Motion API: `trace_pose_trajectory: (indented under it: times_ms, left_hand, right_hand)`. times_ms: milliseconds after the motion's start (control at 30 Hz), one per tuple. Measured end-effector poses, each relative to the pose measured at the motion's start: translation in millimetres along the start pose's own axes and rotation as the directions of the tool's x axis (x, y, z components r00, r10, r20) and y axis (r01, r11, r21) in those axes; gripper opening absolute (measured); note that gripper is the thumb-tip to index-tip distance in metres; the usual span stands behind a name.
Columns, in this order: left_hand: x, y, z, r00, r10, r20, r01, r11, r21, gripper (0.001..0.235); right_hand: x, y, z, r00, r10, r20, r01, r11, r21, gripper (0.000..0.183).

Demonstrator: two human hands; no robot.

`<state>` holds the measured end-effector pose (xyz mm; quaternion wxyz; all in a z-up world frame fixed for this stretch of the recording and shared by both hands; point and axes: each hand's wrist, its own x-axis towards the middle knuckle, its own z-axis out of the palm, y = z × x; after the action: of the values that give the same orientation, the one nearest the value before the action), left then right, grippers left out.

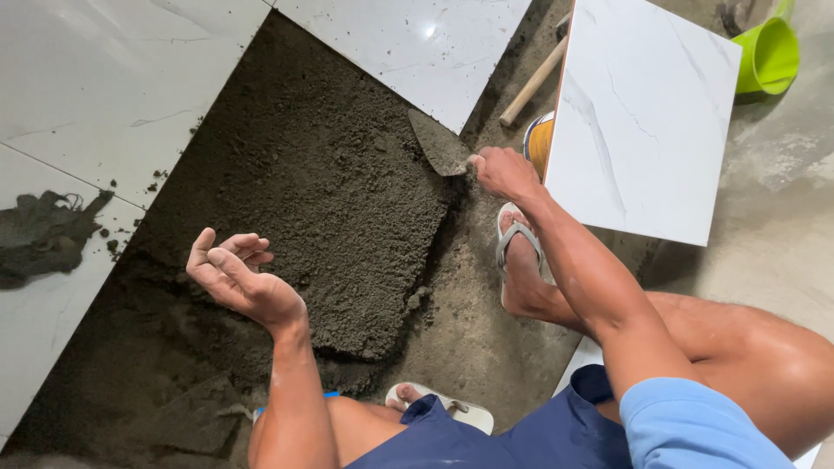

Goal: The person spreads wet cement on the floor with a trowel, then places a white ceramic tile onto the prepared area and taps it with a rubber mallet to level it.

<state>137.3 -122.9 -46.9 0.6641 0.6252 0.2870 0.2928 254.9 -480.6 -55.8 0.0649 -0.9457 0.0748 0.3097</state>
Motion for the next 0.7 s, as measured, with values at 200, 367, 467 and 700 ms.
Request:
trace_pose_trajectory:
  times_ms: [200, 367, 467, 700]
  left_hand:
    - [-1.6, 0.4, -2.0, 1.000, -0.003, 0.005, 0.003, 1.000, -0.007, 0.034]
    - [-0.7, 4.3, -3.4, 1.000, -0.013, -0.009, 0.013, 1.000, -0.009, 0.035]
    - [-2.2, 4.3, -4.5, 1.000, -0.007, -0.017, 0.007, 1.000, -0.013, 0.035]
    - [0.3, 7.4, -8.1, 1.000, -0.005, -0.017, 0.004, 1.000, -0.012, 0.036]
  right_hand:
    - [-1.2, 8.6, 35.3, 0.999, -0.026, 0.025, 0.025, 0.999, 0.031, 0.049]
    - [-29.1, -3.0, 16.2, 0.997, -0.053, 0.051, 0.053, 0.999, -0.002, 0.049]
    - [-4.7, 11.5, 31.8, 0.999, -0.034, 0.021, 0.035, 0.999, -0.020, 0.049]
    - [-50.5, -5.4, 57.8, 0.995, -0.052, 0.086, 0.052, 0.999, 0.005, 0.046]
